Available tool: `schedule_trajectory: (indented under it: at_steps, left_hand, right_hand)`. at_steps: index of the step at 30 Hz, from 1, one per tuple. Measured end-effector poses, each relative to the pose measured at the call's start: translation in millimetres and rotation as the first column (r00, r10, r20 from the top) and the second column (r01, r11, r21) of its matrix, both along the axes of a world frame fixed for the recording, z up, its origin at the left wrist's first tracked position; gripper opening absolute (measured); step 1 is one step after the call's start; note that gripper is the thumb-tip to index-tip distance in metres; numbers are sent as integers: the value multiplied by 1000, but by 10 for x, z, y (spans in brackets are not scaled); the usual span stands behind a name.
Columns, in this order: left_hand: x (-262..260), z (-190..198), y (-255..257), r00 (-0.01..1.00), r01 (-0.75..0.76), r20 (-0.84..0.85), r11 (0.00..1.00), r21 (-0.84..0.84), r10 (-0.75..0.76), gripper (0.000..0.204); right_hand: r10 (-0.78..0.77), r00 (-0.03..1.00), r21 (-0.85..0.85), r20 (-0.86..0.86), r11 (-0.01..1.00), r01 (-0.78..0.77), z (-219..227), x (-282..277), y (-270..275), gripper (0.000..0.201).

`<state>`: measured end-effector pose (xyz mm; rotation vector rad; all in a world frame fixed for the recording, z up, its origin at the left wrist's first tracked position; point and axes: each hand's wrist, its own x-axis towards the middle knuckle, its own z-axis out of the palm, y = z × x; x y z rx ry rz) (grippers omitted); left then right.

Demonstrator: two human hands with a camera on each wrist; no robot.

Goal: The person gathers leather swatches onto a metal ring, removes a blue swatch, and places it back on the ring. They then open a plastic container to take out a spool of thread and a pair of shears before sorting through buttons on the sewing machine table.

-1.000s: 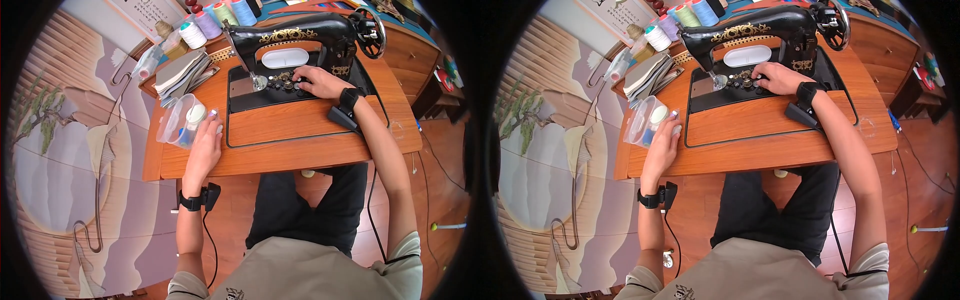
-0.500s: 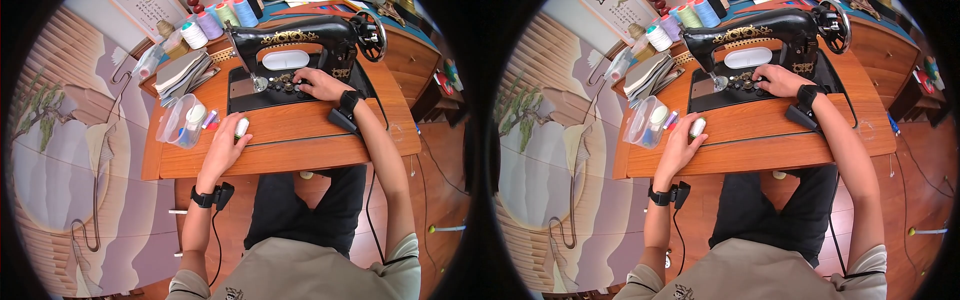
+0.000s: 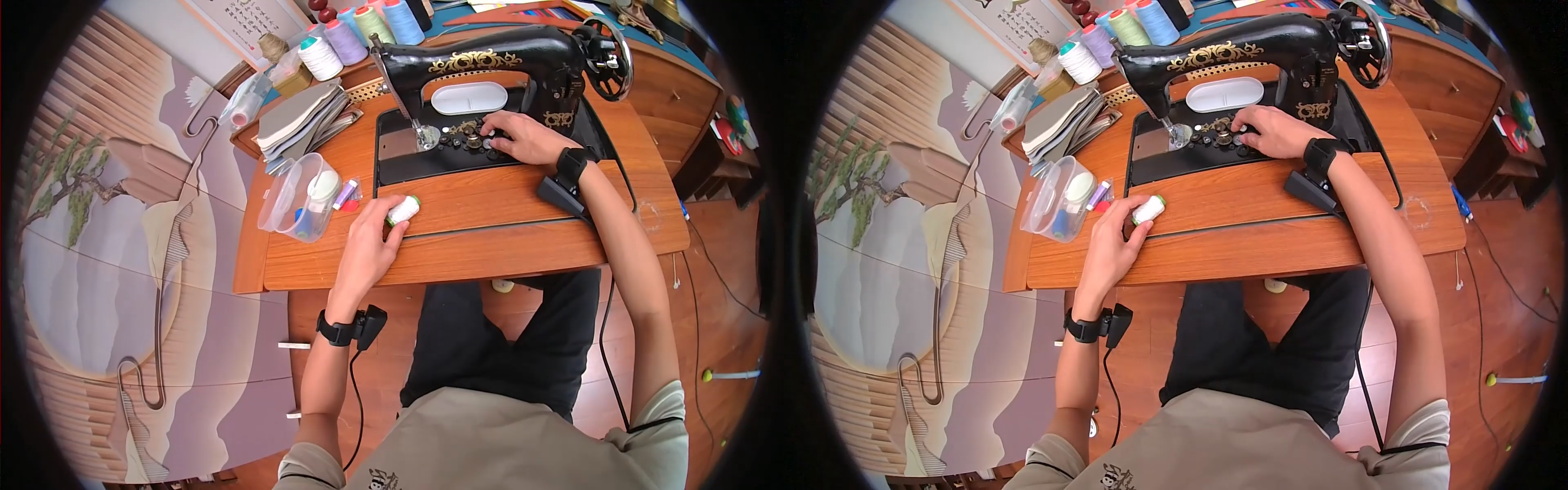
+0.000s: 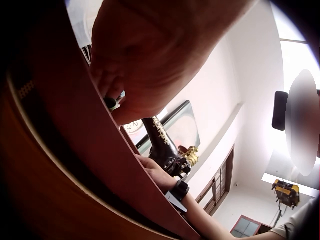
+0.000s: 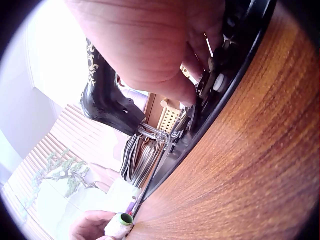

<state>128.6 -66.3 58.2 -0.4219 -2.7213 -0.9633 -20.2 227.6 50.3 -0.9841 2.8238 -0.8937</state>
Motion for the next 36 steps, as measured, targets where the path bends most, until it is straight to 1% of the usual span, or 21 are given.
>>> schedule_trajectory:
  at_steps: [1,3,4,6,8,10,11,12,14,15,17,20,21,23,27,29,31,32,33,35,36]
  left_hand:
    - [-6,5,-11,1000,1,-2,1000,0,-1,32]
    - [-21,32,-83,995,-21,-101,999,28,24,28]
    - [-30,73,-135,992,-52,-115,996,68,59,27]
    - [-95,145,-352,969,-104,-215,990,99,123,27]
    - [-105,311,-561,943,-237,-211,964,123,258,27]
    - [-147,344,-831,921,-247,-237,933,261,310,27]
    - [-116,421,-892,909,-301,-222,924,235,353,28]
    - [-124,423,-993,901,-284,-260,925,254,348,28]
    - [-127,444,-1126,894,-297,-271,926,235,355,27]
    - [-116,446,-1150,894,-297,-272,926,235,356,27]
    - [-92,462,-1183,869,-391,-253,904,173,425,27]
    - [-98,425,-1189,850,-434,-257,888,155,460,27]
    - [-96,418,-1170,849,-435,-257,887,157,462,27]
    - [-92,408,-1123,845,-454,-273,886,91,461,27]
    - [-117,348,-1088,844,-451,-309,892,35,438,28]
    - [-86,385,-1011,869,-465,-172,884,40,465,27]
    - [-79,401,-992,871,-472,-146,881,19,470,26]
    - [-76,402,-993,871,-479,-122,878,-2,475,24]
    - [-78,384,-1007,871,-479,-122,878,-3,476,24]
    - [-87,346,-1021,866,-450,-241,893,5,438,22]
    - [-83,344,-1004,867,-449,-241,894,5,437,22]
  right_hand:
    - [3,1000,-4,9,1000,-3,1,-2,5,26]
    - [10,1000,-19,-24,1000,-10,-34,-11,7,25]
    - [19,998,-31,-56,999,-21,-34,-2,1,23]
    - [13,998,-21,-61,1000,-14,-18,19,8,23]
    - [7,998,-12,-66,1000,-8,-42,8,14,23]
    - [20,999,-7,-49,1000,-20,-44,-12,18,23]
    - [19,999,-9,-49,1000,-19,-37,-16,16,23]
    - [16,999,0,-30,1000,-16,-27,-19,15,24]
    - [12,1000,9,-11,1000,-12,-14,-11,19,26]
    - [3,1000,10,-9,1000,-3,-10,0,17,26]
    - [-3,1000,12,-9,1000,3,-6,-2,4,26]
    - [1,1000,13,-10,1000,0,-7,-12,12,26]
    - [-1,1000,12,-5,1000,1,2,-3,12,26]
    - [0,1000,13,0,1000,0,12,7,0,26]
    - [-9,1000,-3,19,1000,9,4,7,7,26]
    - [-7,1000,-6,17,1000,7,-15,-5,16,25]
    - [24,998,-15,-62,1000,-25,-52,-23,24,23]
    - [24,998,-15,-61,1000,-25,-52,-21,19,23]
    - [23,998,-13,-51,1000,-24,-47,-21,18,23]
    - [19,999,-12,-42,1000,-20,-50,-24,21,23]
    - [20,999,-12,-45,1000,-21,-57,-28,22,24]
